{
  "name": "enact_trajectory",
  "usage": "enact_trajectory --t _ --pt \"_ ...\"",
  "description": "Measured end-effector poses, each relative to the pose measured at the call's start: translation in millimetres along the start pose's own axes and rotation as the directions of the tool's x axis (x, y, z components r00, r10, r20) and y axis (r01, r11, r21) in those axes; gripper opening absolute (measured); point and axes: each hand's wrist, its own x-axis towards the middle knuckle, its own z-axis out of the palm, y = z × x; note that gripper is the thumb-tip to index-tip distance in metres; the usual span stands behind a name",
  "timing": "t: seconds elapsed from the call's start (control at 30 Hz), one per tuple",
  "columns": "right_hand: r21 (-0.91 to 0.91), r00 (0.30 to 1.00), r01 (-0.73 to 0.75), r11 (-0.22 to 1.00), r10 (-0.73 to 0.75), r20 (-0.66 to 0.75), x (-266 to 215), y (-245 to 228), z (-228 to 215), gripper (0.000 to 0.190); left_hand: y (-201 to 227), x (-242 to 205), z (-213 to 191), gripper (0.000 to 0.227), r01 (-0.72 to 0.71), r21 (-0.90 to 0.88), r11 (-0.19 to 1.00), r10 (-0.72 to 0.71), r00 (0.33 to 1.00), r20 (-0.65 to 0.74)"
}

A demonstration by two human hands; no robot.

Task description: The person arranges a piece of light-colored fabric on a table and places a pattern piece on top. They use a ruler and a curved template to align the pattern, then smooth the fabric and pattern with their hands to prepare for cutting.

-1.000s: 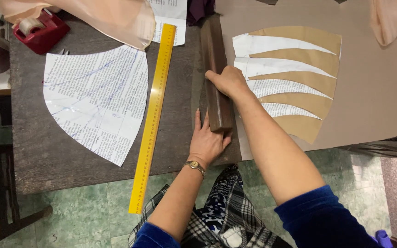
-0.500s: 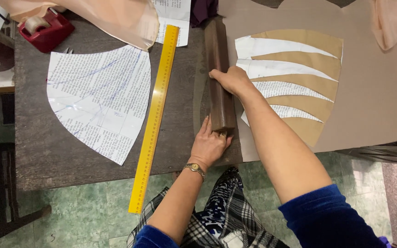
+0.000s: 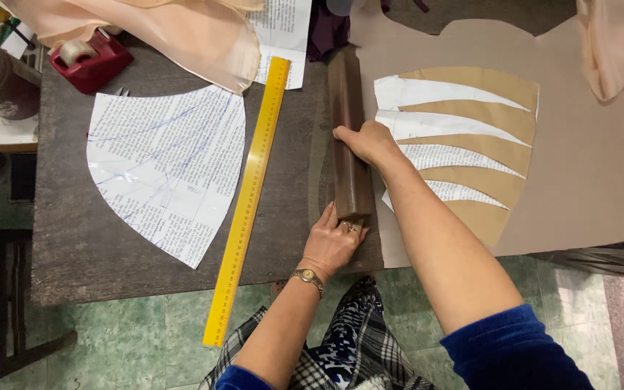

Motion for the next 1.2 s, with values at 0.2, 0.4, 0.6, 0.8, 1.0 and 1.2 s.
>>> enact_trajectory --t 0.2,0.4,0.6,0.8,1.0,1.2 --pt "0.004 1.0 0.002 1.0 -0.002 -0.003 19.0 11.5 8.2 0.084 -0.2 2.3 -2.1 0.015 0.005 -0.009 1.0 -0.005 1.0 -0.014" --pt "-0.004 1.0 0.002 1.0 -0.002 -0.02 7.3 5.4 4.5 0.083 0.5 -2.0 0.1 0.015 0.019 -0.008 1.0 -0.019 1.0 0.001" --pt "0.019 1.0 -0.002 1.0 0.002 -0.015 19.4 13.0 10.0 0.083 4.4 3.4 -17.9 0.016 0.019 -0.013 1.0 -0.018 0.998 0.063" --pt "0.001 1.0 -0.005 1.0 0.005 -0.011 17.9 9.7 9.5 0.083 4.8 -6.0 -15.1 0.03 0.024 -0.053 0.998 -0.018 0.993 0.115" --pt "-0.014 1.0 0.019 1.0 -0.019 -0.001 25.5 14.5 11.3 0.085 3.9 -9.0 -14.4 0.032 0.004 -0.038 0.999 0.0 0.995 0.101" --pt "-0.014 1.0 0.015 1.0 -0.016 -0.022 16.7 12.8 11.5 0.084 6.2 -2.4 -30.0 0.021 -0.058 -0.037 0.998 0.058 0.998 -0.005"
